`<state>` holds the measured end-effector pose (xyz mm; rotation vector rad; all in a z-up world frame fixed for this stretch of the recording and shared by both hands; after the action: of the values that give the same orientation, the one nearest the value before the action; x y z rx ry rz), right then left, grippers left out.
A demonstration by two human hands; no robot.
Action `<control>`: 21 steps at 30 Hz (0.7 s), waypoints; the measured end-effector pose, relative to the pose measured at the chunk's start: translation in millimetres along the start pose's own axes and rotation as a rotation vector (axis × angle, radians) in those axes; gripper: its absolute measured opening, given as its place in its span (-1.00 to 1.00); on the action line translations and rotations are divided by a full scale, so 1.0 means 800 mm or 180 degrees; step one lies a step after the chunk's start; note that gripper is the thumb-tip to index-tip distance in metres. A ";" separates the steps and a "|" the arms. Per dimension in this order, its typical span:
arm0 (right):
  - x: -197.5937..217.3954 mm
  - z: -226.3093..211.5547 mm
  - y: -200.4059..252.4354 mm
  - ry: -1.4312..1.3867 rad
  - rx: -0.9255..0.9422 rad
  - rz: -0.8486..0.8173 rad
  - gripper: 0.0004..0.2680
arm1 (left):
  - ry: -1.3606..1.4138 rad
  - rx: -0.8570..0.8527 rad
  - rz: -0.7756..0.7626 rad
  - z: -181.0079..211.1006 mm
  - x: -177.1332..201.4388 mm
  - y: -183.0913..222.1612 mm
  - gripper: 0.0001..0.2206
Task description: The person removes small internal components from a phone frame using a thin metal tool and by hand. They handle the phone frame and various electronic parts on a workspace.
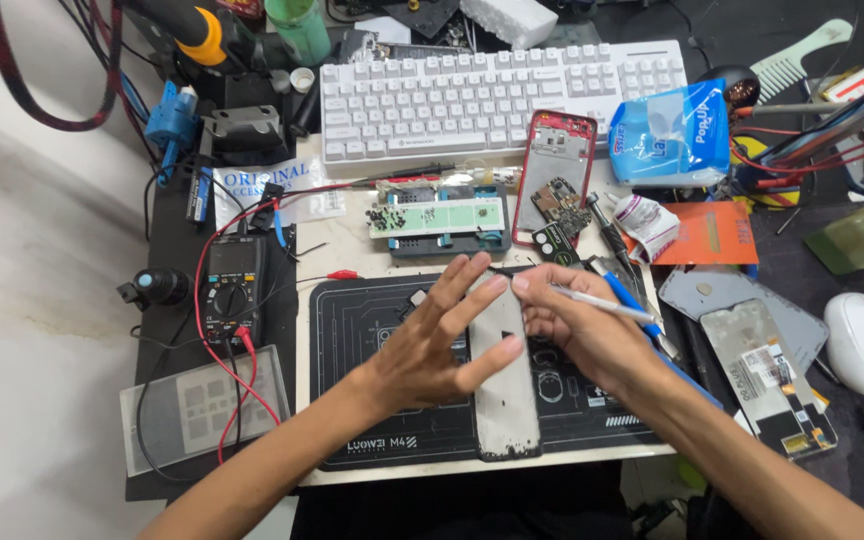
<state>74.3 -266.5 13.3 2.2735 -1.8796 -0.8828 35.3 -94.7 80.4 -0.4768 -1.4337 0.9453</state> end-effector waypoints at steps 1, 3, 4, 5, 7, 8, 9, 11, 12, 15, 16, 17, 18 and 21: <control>-0.005 0.004 0.001 -0.0023 -0.0011 0.0001 -0.89 | 0.0087 -0.0020 0.0053 0.002 0.001 0.003 -0.49; -0.013 0.013 0.003 -0.0080 -0.0052 0.0021 -0.88 | 0.0285 -0.0046 0.0152 0.006 0.003 0.009 -0.47; -0.019 0.008 0.003 0.0141 0.0100 -0.0141 -0.88 | 0.0331 -0.0105 0.0195 0.006 0.000 0.010 -0.45; -0.026 0.005 0.005 0.0354 0.0239 -0.0293 -0.87 | 0.0391 -0.0155 0.0234 0.008 -0.004 0.012 -0.44; -0.034 -0.006 0.010 0.1037 0.0495 -0.0439 -0.86 | 0.0464 -0.0208 0.0235 0.010 -0.005 0.016 -0.42; -0.035 -0.015 0.013 0.1508 0.0606 -0.0430 -0.86 | 0.0477 -0.0213 0.0197 0.010 -0.002 0.018 -0.43; -0.039 -0.022 0.017 0.1985 0.0714 -0.0444 -0.85 | 0.0469 -0.0207 0.0159 0.010 0.001 0.019 -0.43; -0.049 -0.034 0.025 0.2392 0.0850 -0.0372 -0.85 | 0.0733 -0.0090 0.0193 0.003 0.008 0.020 -0.40; -0.054 -0.039 0.028 0.2597 0.0916 -0.0345 -0.84 | 0.0859 -0.0026 0.0212 0.000 0.011 0.019 -0.38; -0.061 -0.051 0.033 0.3271 0.0915 -0.0426 -0.85 | 0.0875 -0.0061 0.0201 -0.001 0.018 0.014 -0.33; -0.064 -0.053 0.034 0.3321 0.0957 -0.0506 -0.85 | 0.0964 -0.0038 0.0203 -0.003 0.019 0.013 -0.32; -0.067 -0.055 0.035 0.3370 0.1003 -0.0591 -0.85 | 0.1046 -0.0016 0.0204 -0.004 0.020 0.011 -0.31; -0.071 -0.055 0.035 0.3419 0.1050 -0.0676 -0.85 | 0.1129 0.0006 0.0206 -0.006 0.021 0.010 -0.30; -0.070 -0.050 0.035 0.3377 0.0954 -0.0692 -0.87 | 0.1294 0.0121 0.0202 -0.010 0.020 0.010 -0.27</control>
<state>63.4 -234.3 79.4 2.3383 -1.3015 0.5932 38.8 -75.8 83.2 -0.6485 -1.0364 0.8655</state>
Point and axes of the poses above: each hand's wrist, its own y-axis away from the middle knuckle, its own x-axis out of the back of the hand, z = x × y, the point moved 7 cm from there along -y, towards the middle knuckle, and after that the axes turned 1 degree about -x, right-handed, at the moved point
